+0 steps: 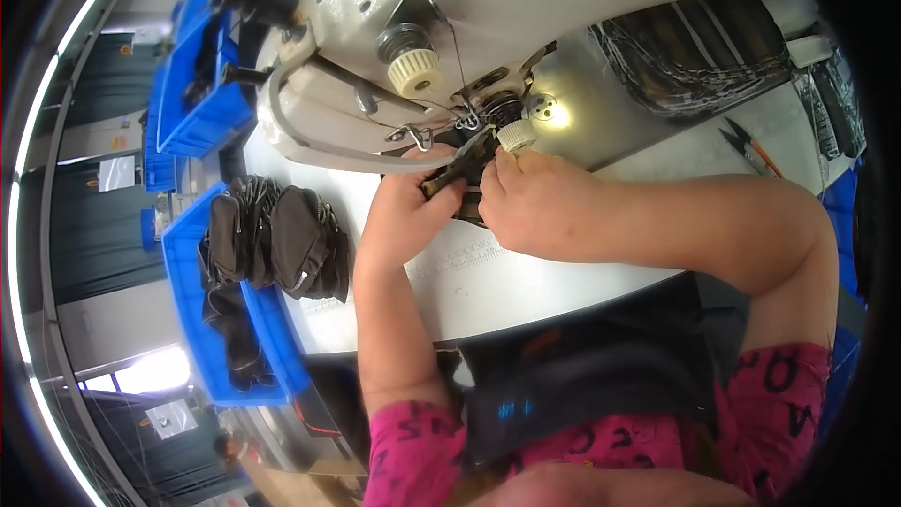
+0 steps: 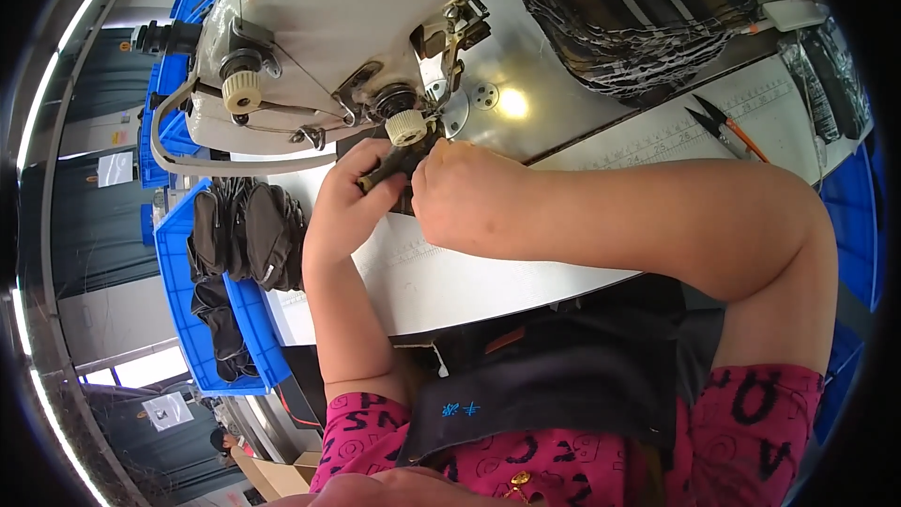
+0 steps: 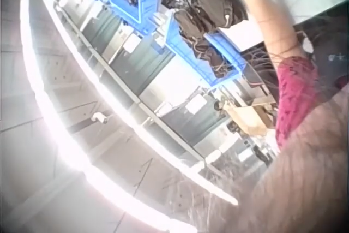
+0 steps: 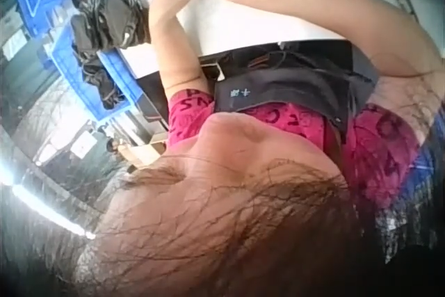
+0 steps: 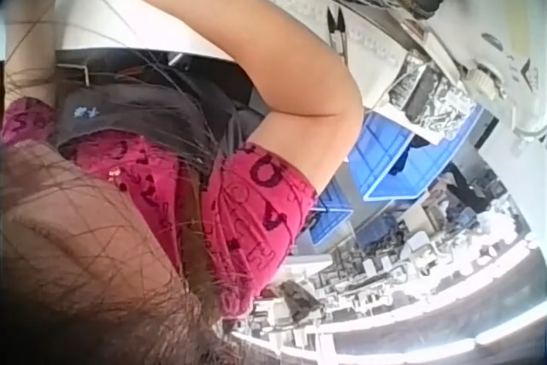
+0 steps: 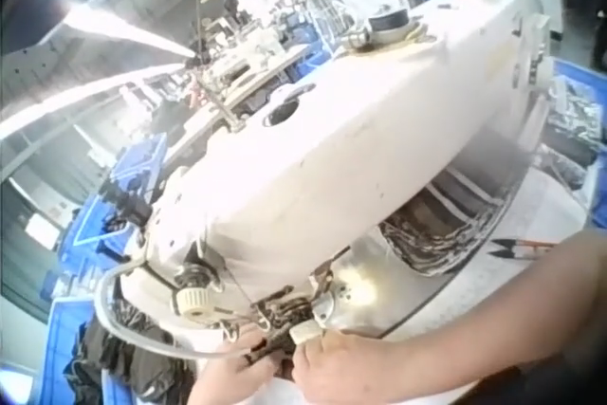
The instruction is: Sewing pieces of leather using an industrial sewing machine at a workstation.
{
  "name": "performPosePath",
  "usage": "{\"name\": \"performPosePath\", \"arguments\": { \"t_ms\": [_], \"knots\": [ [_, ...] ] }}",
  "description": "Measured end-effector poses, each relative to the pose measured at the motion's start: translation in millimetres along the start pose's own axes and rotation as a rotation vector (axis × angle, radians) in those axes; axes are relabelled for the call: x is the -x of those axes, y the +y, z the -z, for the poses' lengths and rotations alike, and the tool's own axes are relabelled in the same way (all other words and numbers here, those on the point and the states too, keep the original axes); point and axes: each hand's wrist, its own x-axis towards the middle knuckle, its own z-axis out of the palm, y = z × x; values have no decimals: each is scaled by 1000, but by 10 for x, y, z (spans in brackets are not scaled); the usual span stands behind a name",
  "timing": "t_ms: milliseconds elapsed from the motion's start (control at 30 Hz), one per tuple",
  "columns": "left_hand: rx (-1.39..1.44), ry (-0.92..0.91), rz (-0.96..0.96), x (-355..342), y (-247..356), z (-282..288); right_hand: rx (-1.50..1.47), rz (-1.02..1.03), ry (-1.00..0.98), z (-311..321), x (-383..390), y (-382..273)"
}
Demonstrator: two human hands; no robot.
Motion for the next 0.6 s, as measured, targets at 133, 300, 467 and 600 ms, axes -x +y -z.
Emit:
{"name": "performPosePath", "arguments": {
  "t_ms": [133, 300, 467, 600],
  "knots": [
    [-89, 231, -1, -35, -68, -157, 7, -3, 16, 2, 7, -9],
    [-72, 359, -75, -133, -95, -298, -5, -30, 21, 0, 2, -24],
    [-72, 342, 64, -217, -90, -374, -5, -1, -45, 7, -14, -28],
    [-144, 382, 7, -227, -47, -411, 63, 2, 34, -46, 15, -14]
  ]
}}
